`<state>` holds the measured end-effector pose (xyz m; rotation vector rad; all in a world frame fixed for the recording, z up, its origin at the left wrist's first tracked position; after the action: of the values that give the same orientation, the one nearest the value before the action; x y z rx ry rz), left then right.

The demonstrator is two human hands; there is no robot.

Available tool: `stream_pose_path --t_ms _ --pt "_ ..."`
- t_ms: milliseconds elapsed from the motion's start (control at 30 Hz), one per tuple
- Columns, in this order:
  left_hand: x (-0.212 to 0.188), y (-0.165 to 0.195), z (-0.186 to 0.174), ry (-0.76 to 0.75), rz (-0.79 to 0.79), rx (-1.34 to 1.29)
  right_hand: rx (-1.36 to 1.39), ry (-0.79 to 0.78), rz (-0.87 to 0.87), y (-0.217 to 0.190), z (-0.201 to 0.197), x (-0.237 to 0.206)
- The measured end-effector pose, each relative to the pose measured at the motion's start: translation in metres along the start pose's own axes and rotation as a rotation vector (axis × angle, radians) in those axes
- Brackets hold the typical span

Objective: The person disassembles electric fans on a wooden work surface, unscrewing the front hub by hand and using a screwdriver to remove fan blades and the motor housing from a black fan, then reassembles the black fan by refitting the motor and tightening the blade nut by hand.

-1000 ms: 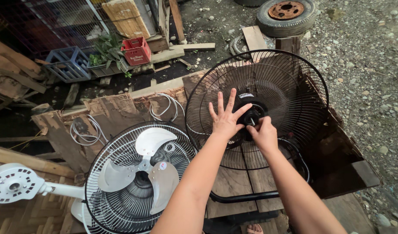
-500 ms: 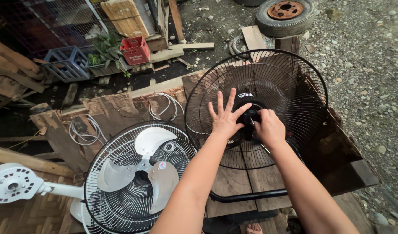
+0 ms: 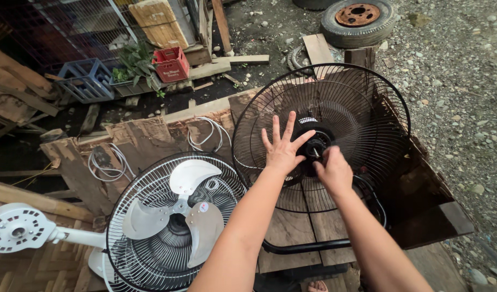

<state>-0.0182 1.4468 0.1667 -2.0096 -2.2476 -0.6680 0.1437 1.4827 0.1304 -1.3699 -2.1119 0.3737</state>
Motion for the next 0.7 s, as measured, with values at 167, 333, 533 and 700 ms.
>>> stream_pose_path --t_ms 167,333,533,700 --pt "0.000 0.000 0.001 0.000 0.000 -0.004 -0.098 0.036 -0.227 -0.031 -0.036 0.016" --pt "0.000 0.000 0.001 0.013 0.007 0.003 -0.170 0.099 -0.307 -0.036 -0.031 0.016" --pt "0.001 0.000 0.003 0.014 0.007 -0.002 -0.067 0.149 -0.119 -0.004 0.006 0.010" --pt "0.001 -0.001 0.003 0.014 0.003 -0.002 0.163 0.037 0.178 0.022 0.038 0.011"
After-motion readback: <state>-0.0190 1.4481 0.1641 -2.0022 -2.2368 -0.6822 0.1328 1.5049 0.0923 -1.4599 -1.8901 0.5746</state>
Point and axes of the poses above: each hand's wrist, its own x-axis towards the middle knuckle, its own z-axis out of the palm, y = z × x, the point moved 6 cm from there along x, towards the middle knuckle, and after that the axes turned 5 degrees about -x, right-handed, at the moved point
